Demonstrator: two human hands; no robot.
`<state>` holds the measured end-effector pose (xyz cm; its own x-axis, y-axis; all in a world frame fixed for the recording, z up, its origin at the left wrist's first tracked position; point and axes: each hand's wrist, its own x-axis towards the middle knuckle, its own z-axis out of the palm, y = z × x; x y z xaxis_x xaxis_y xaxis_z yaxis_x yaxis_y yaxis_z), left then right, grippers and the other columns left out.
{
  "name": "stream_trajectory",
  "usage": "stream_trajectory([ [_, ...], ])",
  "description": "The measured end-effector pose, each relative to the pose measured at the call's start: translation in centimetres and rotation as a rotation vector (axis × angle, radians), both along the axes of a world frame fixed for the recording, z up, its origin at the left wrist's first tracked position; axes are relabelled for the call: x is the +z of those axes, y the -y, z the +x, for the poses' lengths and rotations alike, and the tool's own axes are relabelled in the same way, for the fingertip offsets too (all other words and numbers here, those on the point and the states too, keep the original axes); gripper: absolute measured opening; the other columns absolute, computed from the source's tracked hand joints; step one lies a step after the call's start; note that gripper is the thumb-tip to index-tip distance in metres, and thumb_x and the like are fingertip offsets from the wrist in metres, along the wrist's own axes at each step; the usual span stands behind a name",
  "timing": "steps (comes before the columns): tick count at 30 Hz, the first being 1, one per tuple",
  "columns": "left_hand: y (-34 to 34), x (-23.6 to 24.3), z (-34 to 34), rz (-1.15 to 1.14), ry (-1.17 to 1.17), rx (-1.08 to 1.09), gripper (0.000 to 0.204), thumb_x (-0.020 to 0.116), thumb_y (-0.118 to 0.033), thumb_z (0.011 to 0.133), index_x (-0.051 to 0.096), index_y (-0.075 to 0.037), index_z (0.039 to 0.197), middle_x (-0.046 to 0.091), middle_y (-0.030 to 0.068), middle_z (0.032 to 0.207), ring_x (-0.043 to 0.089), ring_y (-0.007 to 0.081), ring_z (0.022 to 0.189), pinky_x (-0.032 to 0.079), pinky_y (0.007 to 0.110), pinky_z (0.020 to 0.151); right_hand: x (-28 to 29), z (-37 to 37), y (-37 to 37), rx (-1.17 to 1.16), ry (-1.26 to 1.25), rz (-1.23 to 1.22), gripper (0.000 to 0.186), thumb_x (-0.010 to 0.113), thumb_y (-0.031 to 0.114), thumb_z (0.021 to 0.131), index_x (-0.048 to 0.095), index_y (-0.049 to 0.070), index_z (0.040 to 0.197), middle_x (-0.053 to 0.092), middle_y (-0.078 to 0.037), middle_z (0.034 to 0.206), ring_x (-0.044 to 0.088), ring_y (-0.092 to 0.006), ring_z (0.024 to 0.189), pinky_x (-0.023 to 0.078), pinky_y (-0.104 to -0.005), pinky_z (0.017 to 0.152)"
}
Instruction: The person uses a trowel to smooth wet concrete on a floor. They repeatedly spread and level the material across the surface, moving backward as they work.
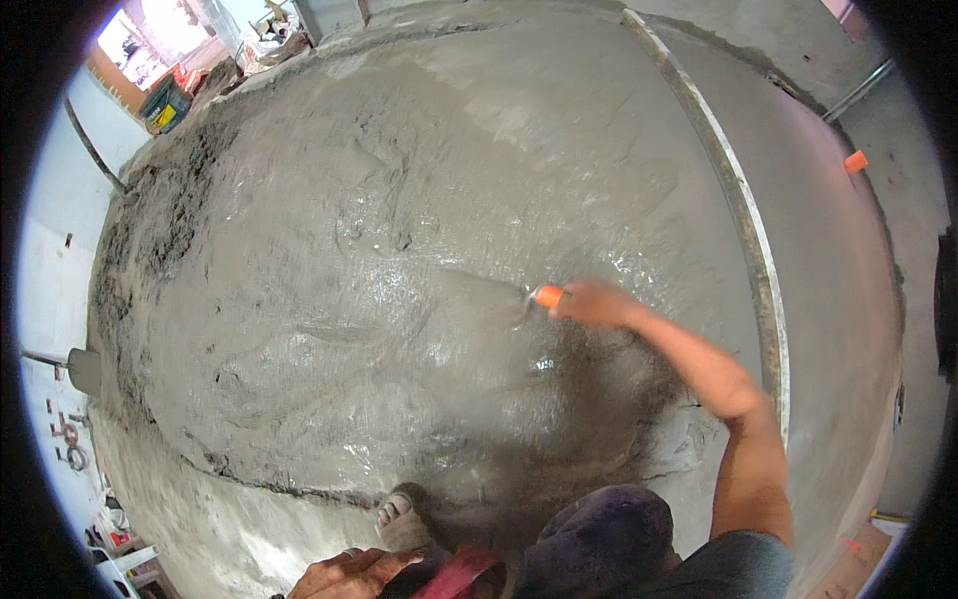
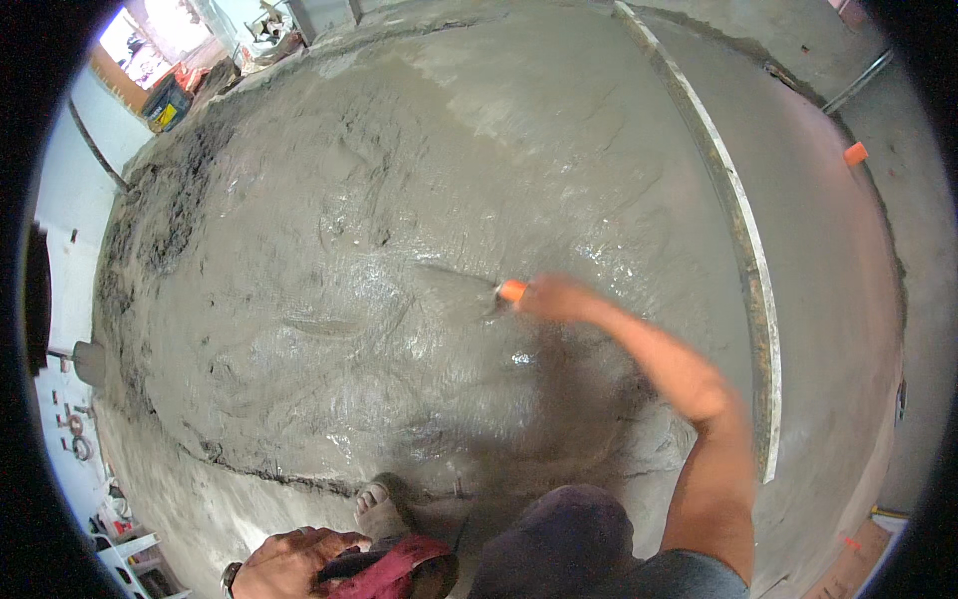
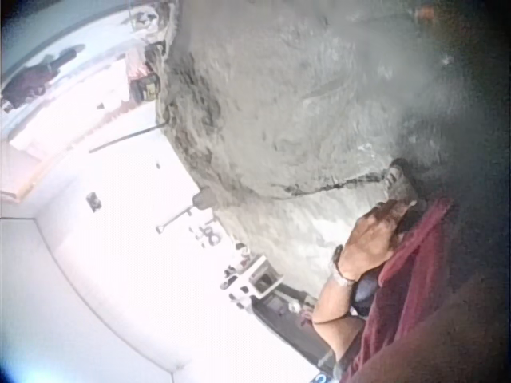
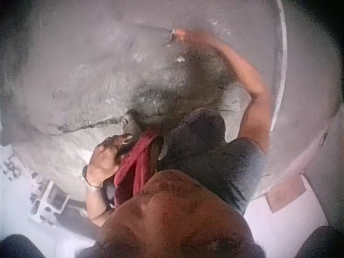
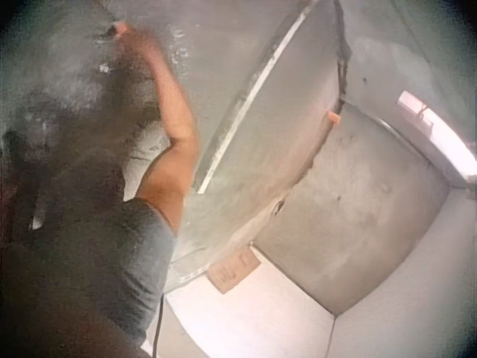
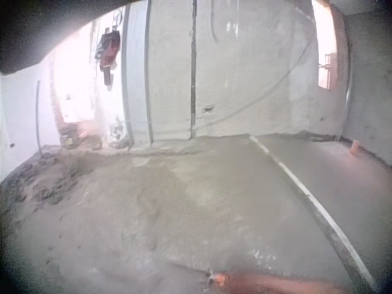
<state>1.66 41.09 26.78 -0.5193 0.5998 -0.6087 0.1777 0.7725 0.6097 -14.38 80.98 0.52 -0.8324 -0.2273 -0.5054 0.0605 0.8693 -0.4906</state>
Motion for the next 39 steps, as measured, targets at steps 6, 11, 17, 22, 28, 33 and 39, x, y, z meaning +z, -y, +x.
stream_trajectory([
  [6, -0.4, 0.3, 0.1, -0.037, 0.010, 0.009, 0.044, 0.062, -0.014, 0.078, 0.056, -0.004, 0.121, 0.061, 0.0186, 0.113, 0.057, 0.0369, 0.102, 0.048, 0.042, 0.088, 3.6, -16.1, -8.1, -0.578, -0.059, 0.043, 0.039, 0.061, 0.039, 0.085, 0.059, 0.002, 0.073, 0.057, -0.007, 0.055, 0.055, -0.0179, 0.042, 0.043, -0.0331, 0.037],
  [11, 0.1, 0.7, 0.4, -0.092, 0.017, 0.050, 0.045, 0.062, -0.013, 0.077, 0.056, -0.005, 0.120, 0.061, 0.0183, 0.114, 0.057, 0.0368, 0.102, 0.047, 0.041, 0.088, 5.2, -16.1, -2.8, -0.639, -0.167, 0.017, 0.042, 0.063, 0.040, 0.084, 0.066, -0.002, 0.090, 0.063, -0.012, 0.067, 0.061, -0.0206, 0.055, 0.048, -0.0366, 0.048],
  [17, 0.0, 0.1, 0.0, -0.021, -0.003, 0.028, 0.043, 0.060, -0.014, 0.078, 0.057, -0.004, 0.119, 0.061, 0.0178, 0.114, 0.057, 0.0369, 0.101, 0.048, 0.042, 0.088, -0.6, -3.6, 4.5, 0.198, -0.234, 0.146, 0.038, 0.052, 0.035, 0.089, 0.060, 0.002, 0.106, 0.068, -0.020, 0.088, 0.067, -0.0386, 0.082, 0.052, -0.0502, 0.071],
  [22, -0.4, 0.0, -0.7, -0.064, 0.053, 0.042, 0.042, 0.057, -0.017, 0.080, 0.057, -0.005, 0.120, 0.061, 0.0178, 0.114, 0.058, 0.0369, 0.101, 0.047, 0.042, 0.088, -4.0, 3.7, 9.7, 0.313, -0.028, 0.079, 0.034, 0.047, 0.032, 0.092, 0.059, 0.002, 0.104, 0.067, -0.022, 0.089, 0.067, -0.0391, 0.082, 0.052, -0.0514, 0.069],
  [28, 0.1, 0.3, -0.3, -0.056, 0.035, 0.052, 0.042, 0.058, -0.016, 0.079, 0.058, -0.004, 0.118, 0.062, 0.0184, 0.111, 0.058, 0.0365, 0.099, 0.048, 0.041, 0.086, -6.4, -3.1, 12.4, 0.118, -0.156, 0.049, 0.039, 0.053, 0.033, 0.090, 0.060, -0.004, 0.102, 0.067, -0.022, 0.087, 0.067, -0.0380, 0.082, 0.052, -0.0500, 0.071],
  [33, 0.6, 0.5, 0.0, -0.056, 0.075, 0.103, 0.043, 0.058, -0.016, 0.078, 0.057, -0.004, 0.119, 0.062, 0.0189, 0.110, 0.058, 0.0378, 0.097, 0.048, 0.042, 0.085, -6.7, -4.9, 12.1, 0.069, -0.171, 0.101, 0.037, 0.055, 0.033, 0.089, 0.060, -0.003, 0.100, 0.067, -0.022, 0.088, 0.066, -0.0381, 0.083, 0.052, -0.0497, 0.071],
  [39, 1.0, 0.5, -0.2, -0.049, 0.047, 0.071, 0.045, 0.058, -0.014, 0.078, 0.055, -0.004, 0.121, 0.062, 0.0196, 0.109, 0.058, 0.0385, 0.096, 0.048, 0.043, 0.084, -3.9, -2.8, 9.4, 0.049, -0.246, 0.051, 0.049, 0.056, 0.043, 0.089, 0.057, -0.005, 0.096, 0.065, -0.025, 0.079, 0.065, -0.0423, 0.076, 0.050, -0.0519, 0.072],
])
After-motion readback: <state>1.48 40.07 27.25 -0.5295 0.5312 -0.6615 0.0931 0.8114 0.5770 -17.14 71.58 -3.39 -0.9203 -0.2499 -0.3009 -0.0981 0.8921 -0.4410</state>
